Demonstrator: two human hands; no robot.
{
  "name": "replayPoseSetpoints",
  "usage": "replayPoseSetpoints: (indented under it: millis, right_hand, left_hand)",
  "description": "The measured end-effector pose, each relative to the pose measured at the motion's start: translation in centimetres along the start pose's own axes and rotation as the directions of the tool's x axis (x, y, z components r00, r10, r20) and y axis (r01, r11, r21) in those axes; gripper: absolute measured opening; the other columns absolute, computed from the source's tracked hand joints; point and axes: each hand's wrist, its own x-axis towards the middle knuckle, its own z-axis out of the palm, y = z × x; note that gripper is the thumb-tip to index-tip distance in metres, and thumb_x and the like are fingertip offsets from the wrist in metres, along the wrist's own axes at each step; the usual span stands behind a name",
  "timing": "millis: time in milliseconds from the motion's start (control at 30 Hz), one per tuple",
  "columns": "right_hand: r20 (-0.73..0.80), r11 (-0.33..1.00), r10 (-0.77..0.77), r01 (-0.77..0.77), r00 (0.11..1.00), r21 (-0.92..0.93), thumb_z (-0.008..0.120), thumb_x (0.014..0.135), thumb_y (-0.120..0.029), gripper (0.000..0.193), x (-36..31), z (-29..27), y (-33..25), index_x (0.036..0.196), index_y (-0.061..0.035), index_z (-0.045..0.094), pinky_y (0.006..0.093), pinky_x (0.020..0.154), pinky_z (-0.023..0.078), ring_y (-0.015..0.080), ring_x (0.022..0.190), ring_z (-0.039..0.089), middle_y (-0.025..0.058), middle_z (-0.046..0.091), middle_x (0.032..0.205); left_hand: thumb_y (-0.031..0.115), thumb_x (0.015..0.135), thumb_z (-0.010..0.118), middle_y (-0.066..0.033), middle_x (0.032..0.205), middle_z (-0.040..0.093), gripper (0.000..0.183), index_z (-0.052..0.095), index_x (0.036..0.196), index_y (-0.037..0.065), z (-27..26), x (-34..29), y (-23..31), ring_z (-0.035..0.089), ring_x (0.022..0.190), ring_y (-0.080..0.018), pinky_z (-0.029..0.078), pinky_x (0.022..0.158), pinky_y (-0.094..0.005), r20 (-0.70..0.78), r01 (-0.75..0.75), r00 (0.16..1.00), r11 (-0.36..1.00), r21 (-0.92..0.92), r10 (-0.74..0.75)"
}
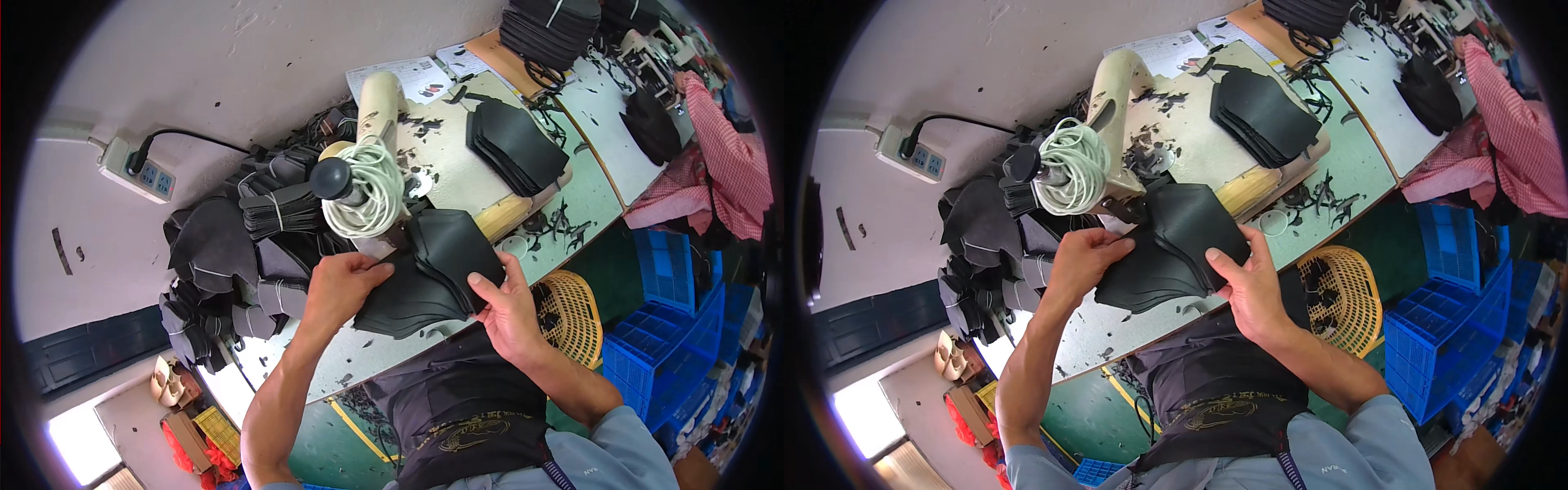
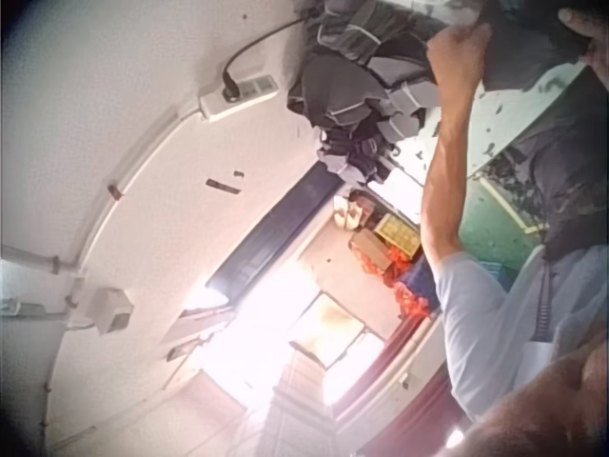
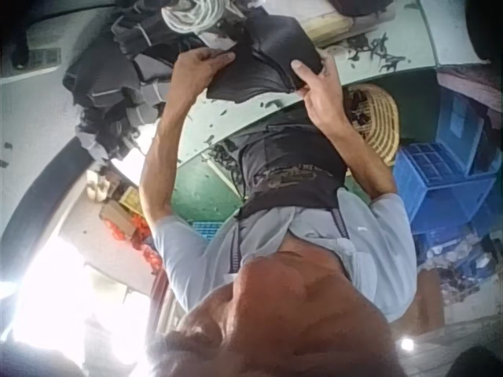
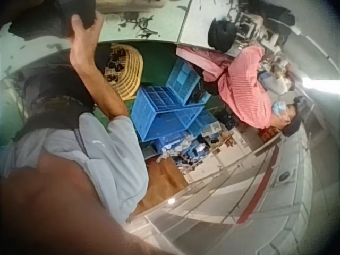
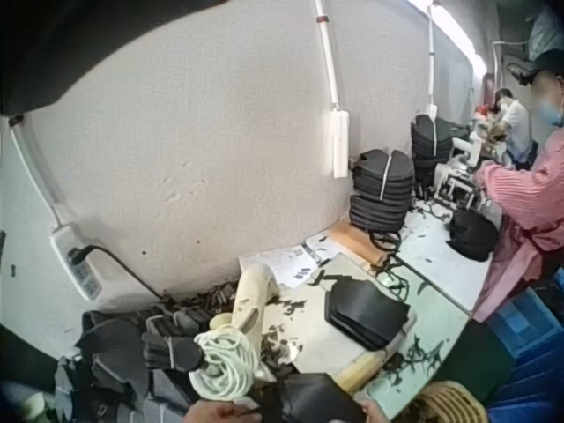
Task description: The person trims the edges of leather shoe upper components using a skiving machine, collecting the leather scraps in a basket.
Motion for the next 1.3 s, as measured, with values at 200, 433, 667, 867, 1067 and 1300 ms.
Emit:
replayPoseSetpoints:
  millis: [200, 433, 667, 867, 1067, 1300]
  right_hand:
    - [0.036, 0.998, -0.015, 0.017, 0.999, -0.068, 0.062, 0.091, -0.002, 0.042, 0.2, -1.1, -0.4, 0.127, -0.0036, 0.041, 0.0288, 0.075, 0.059, 0.0148, 0.095, 0.064, 0.0099, 0.059, 0.113]
    - [0.037, 0.999, -0.033, 0.032, 0.999, 0.013, 0.063, 0.090, -0.003, 0.044, 0.0, -0.5, -1.4, 0.127, -0.0050, 0.040, 0.0293, 0.077, 0.058, 0.0145, 0.095, 0.064, 0.0086, 0.058, 0.111]
    - [-0.003, 0.997, -0.069, 0.069, 0.998, 0.023, 0.062, 0.090, -0.003, 0.042, -0.1, -0.4, -0.5, 0.125, -0.0045, 0.039, 0.0286, 0.075, 0.059, 0.0155, 0.094, 0.065, 0.0103, 0.059, 0.113]
    - [0.006, 0.994, -0.106, 0.106, 0.994, -0.003, 0.062, 0.091, -0.004, 0.044, -0.2, -0.6, -0.5, 0.126, -0.0058, 0.035, 0.0295, 0.076, 0.059, 0.0158, 0.094, 0.065, 0.0106, 0.059, 0.111]
    - [-0.006, 0.990, -0.126, 0.126, 0.992, 0.060, 0.061, 0.091, -0.003, 0.043, -0.1, -0.6, -1.1, 0.125, -0.0071, 0.035, 0.0289, 0.074, 0.058, 0.0154, 0.094, 0.065, 0.0108, 0.058, 0.113]
    - [0.004, 0.991, -0.131, 0.131, 0.991, 0.000, 0.061, 0.091, -0.003, 0.040, -0.1, -1.5, -0.6, 0.122, -0.0076, 0.037, 0.0267, 0.068, 0.057, 0.0132, 0.093, 0.064, 0.0091, 0.059, 0.112]
  left_hand:
    - [0.029, 0.080, 0.074, -0.0054, 0.071, 0.067, 0.039, 0.071, 0.099, -0.005, 0.3, -0.7, -0.1, 0.057, 0.063, -0.0094, 0.046, 0.060, -0.0273, 0.025, -0.076, 0.996, 0.949, -0.305, 0.087]
    - [0.024, 0.081, 0.073, -0.0074, 0.082, 0.071, 0.035, 0.071, 0.102, -0.003, 0.6, -0.1, 0.6, 0.062, 0.070, -0.0120, 0.049, 0.066, -0.0268, 0.045, -0.103, 0.992, 0.968, -0.230, 0.116]
    - [0.021, 0.078, 0.076, -0.0097, 0.084, 0.071, 0.040, 0.068, 0.107, -0.005, 0.2, 0.2, 1.0, 0.062, 0.073, -0.0119, 0.048, 0.068, -0.0261, 0.048, 0.067, 0.997, 0.998, 0.021, -0.068]
    - [0.021, 0.079, 0.075, -0.0070, 0.084, 0.070, 0.033, 0.070, 0.102, -0.002, -0.4, -0.6, 0.7, 0.061, 0.074, -0.0085, 0.048, 0.068, -0.0244, 0.075, 0.011, 0.997, 0.995, -0.097, -0.003]
    - [0.019, 0.079, 0.074, -0.0058, 0.075, 0.069, 0.032, 0.068, 0.102, -0.002, 0.6, 0.3, 0.3, 0.062, 0.066, -0.0108, 0.049, 0.064, -0.0266, 0.015, -0.102, 0.994, 0.966, -0.239, 0.109]
    - [0.010, 0.081, 0.071, -0.0061, 0.072, 0.067, 0.026, 0.063, 0.101, -0.004, 0.8, -0.5, 1.6, 0.059, 0.050, -0.0103, 0.046, 0.042, -0.0250, 0.001, -0.041, 0.999, 0.971, -0.236, 0.042]
